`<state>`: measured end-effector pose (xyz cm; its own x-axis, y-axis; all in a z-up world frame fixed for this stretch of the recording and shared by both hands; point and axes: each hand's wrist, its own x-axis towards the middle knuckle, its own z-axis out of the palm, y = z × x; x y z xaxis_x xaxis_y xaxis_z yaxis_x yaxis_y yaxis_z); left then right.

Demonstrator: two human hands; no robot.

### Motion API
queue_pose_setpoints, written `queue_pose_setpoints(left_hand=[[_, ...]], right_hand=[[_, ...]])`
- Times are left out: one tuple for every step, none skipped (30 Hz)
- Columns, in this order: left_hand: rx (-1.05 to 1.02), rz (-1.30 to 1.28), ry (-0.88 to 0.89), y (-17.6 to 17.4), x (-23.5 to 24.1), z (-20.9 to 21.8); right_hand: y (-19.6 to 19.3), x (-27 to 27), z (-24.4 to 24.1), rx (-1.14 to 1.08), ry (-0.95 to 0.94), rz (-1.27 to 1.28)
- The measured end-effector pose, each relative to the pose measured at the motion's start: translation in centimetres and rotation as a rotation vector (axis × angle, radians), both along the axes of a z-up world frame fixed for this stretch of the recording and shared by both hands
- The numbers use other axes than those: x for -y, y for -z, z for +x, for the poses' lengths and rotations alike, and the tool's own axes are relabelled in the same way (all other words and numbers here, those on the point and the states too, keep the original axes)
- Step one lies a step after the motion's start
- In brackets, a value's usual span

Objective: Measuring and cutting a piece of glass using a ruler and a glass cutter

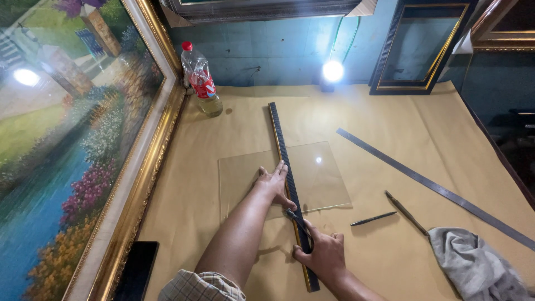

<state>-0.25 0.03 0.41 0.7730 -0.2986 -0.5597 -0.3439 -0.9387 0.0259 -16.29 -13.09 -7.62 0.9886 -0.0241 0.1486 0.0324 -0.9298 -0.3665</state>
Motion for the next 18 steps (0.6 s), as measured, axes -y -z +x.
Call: queue_pose_setpoints(left_hand=[[-0.001, 0.0, -0.001, -0.3, 0.0, -0.1], [-0.013, -0.005, -0.01, -0.6, 0.0, -0.2], [-0.025, -0.009, -0.02, -0.9, 0.0, -0.4], [-0.025, -0.008, -0.022, -0.7, 0.0, -0.3], [-0.013, 0.003, -0.009, -0.6, 0.0, -0.2], [-0.002, 0.012, 0.006, -0.3, 0.0, -0.1], [-0.004, 0.011, 0.006, -0.2, 0.0, -0.1], [0.001, 0.008, 0.008, -0.1, 0.0, 0.0], [0.006, 0.004, 0.009, -0.1, 0.0, 0.0], [0.004, 0.004, 0.009, -0.9, 0.1, -0.3], [-0.03, -0.002, -0.039, -1.7, 0.1, -0.6], [-0.067, -0.007, -0.087, -2.4, 0.1, -1.0], [-0.071, -0.007, -0.086, -2.5, 0.1, -1.1], [-0.07, -0.005, -0.092, -2.7, 0.1, -1.1], [-0.069, -0.003, -0.098, -2.8, 0.1, -1.1], [-0.072, -0.003, -0.096, -3.1, 0.2, -1.3], [-0.077, 0.002, -0.106, -3.5, 0.2, -1.4], [-0.082, 0.007, -0.117, -3.8, 0.2, -1.5]], right_hand=[[0.1, 0.0, 0.0, -0.001, -0.001, 0.0], [0.1, 0.0, 0.0, -0.002, 0.001, -0.003], [0.2, 0.0, 0.0, -0.003, 0.003, -0.006], [0.0, 0.0, 0.0, -0.003, 0.002, -0.005], [-0.2, 0.0, 0.0, -0.022, -0.001, 0.014], [-0.4, 0.0, 0.0, -0.042, -0.001, 0.031], [-0.1, 0.1, 0.0, -0.044, -0.001, 0.031], [0.2, 0.1, 0.0, -0.028, 0.001, 0.022], [0.5, 0.1, 0.0, -0.013, 0.002, 0.013], [0.3, 0.1, 0.0, -0.014, 0.002, 0.013], [0.1, 0.1, 0.1, -0.028, -0.004, 0.015], [0.0, 0.1, 0.0, -0.044, -0.01, 0.019], [-0.2, 0.1, -0.1, -0.049, -0.01, 0.019], [-0.3, 0.0, -0.1, -0.042, -0.008, 0.019], [-0.5, 0.0, -0.1, -0.035, -0.006, 0.019], [-0.5, 0.0, -0.1, -0.038, -0.004, 0.019], [-0.4, 0.1, -0.1, -0.044, -0.006, 0.028], [-0.4, 0.0, -0.1, -0.05, -0.009, 0.038]])
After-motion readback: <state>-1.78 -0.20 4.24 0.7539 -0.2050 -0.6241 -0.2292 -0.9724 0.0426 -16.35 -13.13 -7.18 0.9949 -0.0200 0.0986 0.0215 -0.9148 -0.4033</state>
